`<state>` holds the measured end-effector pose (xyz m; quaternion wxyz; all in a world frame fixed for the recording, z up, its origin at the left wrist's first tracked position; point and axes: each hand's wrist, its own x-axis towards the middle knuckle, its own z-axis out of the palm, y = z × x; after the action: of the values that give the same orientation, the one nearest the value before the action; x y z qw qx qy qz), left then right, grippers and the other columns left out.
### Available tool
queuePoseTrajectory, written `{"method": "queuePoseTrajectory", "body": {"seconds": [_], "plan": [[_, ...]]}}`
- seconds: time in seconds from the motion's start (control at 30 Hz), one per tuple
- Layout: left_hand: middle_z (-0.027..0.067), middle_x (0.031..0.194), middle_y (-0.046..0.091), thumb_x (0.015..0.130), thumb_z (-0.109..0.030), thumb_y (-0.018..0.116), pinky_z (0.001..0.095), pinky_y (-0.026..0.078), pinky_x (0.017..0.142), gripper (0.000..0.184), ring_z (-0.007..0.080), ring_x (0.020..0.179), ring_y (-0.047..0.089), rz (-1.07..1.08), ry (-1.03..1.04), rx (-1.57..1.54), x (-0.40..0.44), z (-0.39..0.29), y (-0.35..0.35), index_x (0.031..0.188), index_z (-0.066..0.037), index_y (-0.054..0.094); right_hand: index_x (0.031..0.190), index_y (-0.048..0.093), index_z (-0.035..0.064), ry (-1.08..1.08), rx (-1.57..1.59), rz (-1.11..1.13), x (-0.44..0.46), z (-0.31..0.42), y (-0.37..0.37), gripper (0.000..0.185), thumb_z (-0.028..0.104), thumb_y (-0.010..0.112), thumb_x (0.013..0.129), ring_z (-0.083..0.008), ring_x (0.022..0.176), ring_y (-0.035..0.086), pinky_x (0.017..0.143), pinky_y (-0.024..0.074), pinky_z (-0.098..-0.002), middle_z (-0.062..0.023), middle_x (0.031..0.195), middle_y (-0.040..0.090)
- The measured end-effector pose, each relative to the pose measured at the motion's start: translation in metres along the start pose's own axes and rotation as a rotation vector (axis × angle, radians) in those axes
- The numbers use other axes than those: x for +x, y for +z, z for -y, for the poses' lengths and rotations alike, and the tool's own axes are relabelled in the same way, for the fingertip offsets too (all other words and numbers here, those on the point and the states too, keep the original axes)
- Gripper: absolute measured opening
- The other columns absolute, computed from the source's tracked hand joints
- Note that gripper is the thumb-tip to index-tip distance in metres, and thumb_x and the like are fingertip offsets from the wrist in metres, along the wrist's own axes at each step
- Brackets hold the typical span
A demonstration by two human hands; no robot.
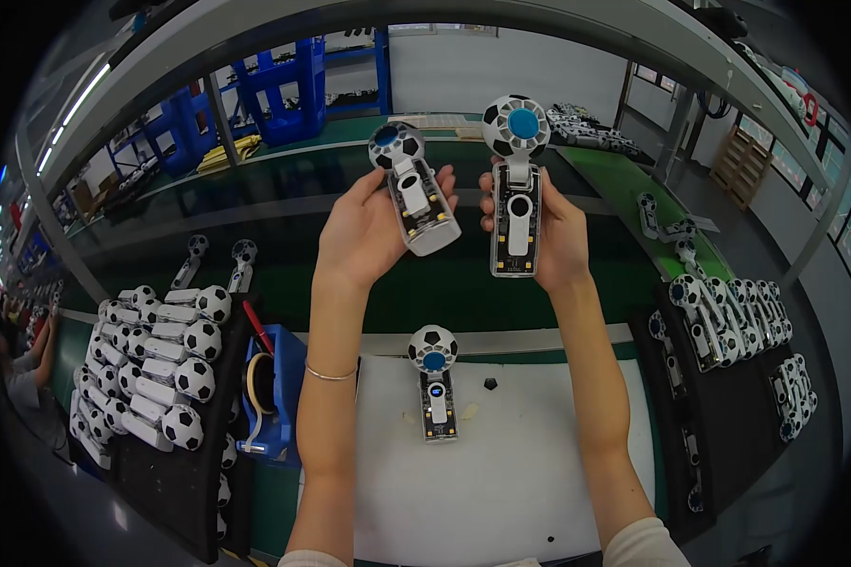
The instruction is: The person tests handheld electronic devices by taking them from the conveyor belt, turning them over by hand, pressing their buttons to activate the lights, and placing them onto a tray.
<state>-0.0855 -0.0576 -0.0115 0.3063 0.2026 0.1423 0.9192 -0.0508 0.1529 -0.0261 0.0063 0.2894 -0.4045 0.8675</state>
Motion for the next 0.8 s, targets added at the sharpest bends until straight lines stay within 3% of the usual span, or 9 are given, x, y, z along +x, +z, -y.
{"method": "queuePoseTrajectory", "body": {"seconds": [0.13,0.2,0.23,0.33,0.37,0.47,0.8], "plan": [[0.0257,0.133,0.041,0.101,-0.021,0.027,0.05,0.036,0.106,0.041,0.036,0.122,0.045,0.013,0.071,-0.003,-0.007,0.009,0.018,0.132,0.004,0.034,0.13,0.043,0.0001,-0.034,0.053,0.023,-0.003,0.005,0.012,0.049,0.034,0.021,0.101,-0.0212,0.09,0.061,0.078,0.0536,-0.034,-0.0154,0.109,0.059],[0.0238,0.133,0.042,0.101,-0.023,0.03,0.0499,0.037,0.106,0.041,0.035,0.123,0.044,0.101,0.119,0.029,-0.008,0.011,0.018,0.132,0.004,0.034,0.129,0.04,-0.0028,-0.035,0.035,-0.064,-0.006,0.009,0.023,0.047,0.031,0.023,0.101,-0.0219,0.085,0.055,0.073,0.0493,-0.0341,-0.0156,0.107,0.056],[0.021,0.129,0.047,0.101,-0.027,0.032,0.0476,0.043,0.101,0.043,0.0321,0.118,0.049,0.109,0.137,0.117,-0.009,0.013,0.021,0.133,0.002,0.035,0.129,0.04,-0.0028,-0.039,0.032,-0.065,-0.005,0.01,0.021,0.047,0.031,0.023,0.101,-0.0219,0.085,0.055,0.073,0.0493,-0.0341,-0.0156,0.107,0.056],[0.0202,0.122,0.054,0.101,-0.032,0.031,0.0428,0.048,0.095,0.046,0.0294,0.111,0.055,0.148,0.124,0.285,-0.008,0.015,0.021,0.129,0.002,0.042,0.128,0.043,-0.0016,-0.045,0.084,0.075,-0.007,0.012,0.019,0.05,0.033,0.021,0.101,-0.0219,0.09,0.061,0.079,0.0534,-0.0346,-0.0167,0.11,0.059],[0.0194,0.116,0.058,0.101,-0.036,0.031,0.0398,0.053,0.087,0.047,0.0281,0.102,0.06,0.089,0.181,0.417,-0.01,0.019,0.024,0.125,0.001,0.046,0.126,0.045,-0.0019,-0.05,0.08,0.069,-0.009,0.013,0.022,0.05,0.033,0.021,0.101,-0.022,0.09,0.061,0.079,0.0534,-0.0347,-0.017,0.11,0.059],[0.0207,0.115,0.058,0.101,-0.036,0.03,0.0396,0.053,0.086,0.048,0.0288,0.101,0.061,0.207,0.217,0.425,-0.007,0.023,0.021,0.124,0.002,0.046,0.123,0.047,-0.0027,-0.055,0.075,0.059,-0.012,0.014,0.034,0.05,0.033,0.02,0.101,-0.0221,0.091,0.061,0.079,0.0533,-0.0347,-0.0175,0.109,0.059],[0.0227,0.118,0.056,0.1,-0.042,0.022,0.0392,0.053,0.088,0.058,0.0298,0.103,0.06,0.197,0.189,0.397,-0.01,0.032,0.028,0.129,0.004,0.042,0.126,0.042,-0.0052,-0.141,-0.014,0.014,-0.02,0.018,0.052,0.05,0.031,0.019,0.101,-0.0238,0.087,0.06,0.077,0.0531,-0.0348,-0.0163,0.106,0.058]]}}
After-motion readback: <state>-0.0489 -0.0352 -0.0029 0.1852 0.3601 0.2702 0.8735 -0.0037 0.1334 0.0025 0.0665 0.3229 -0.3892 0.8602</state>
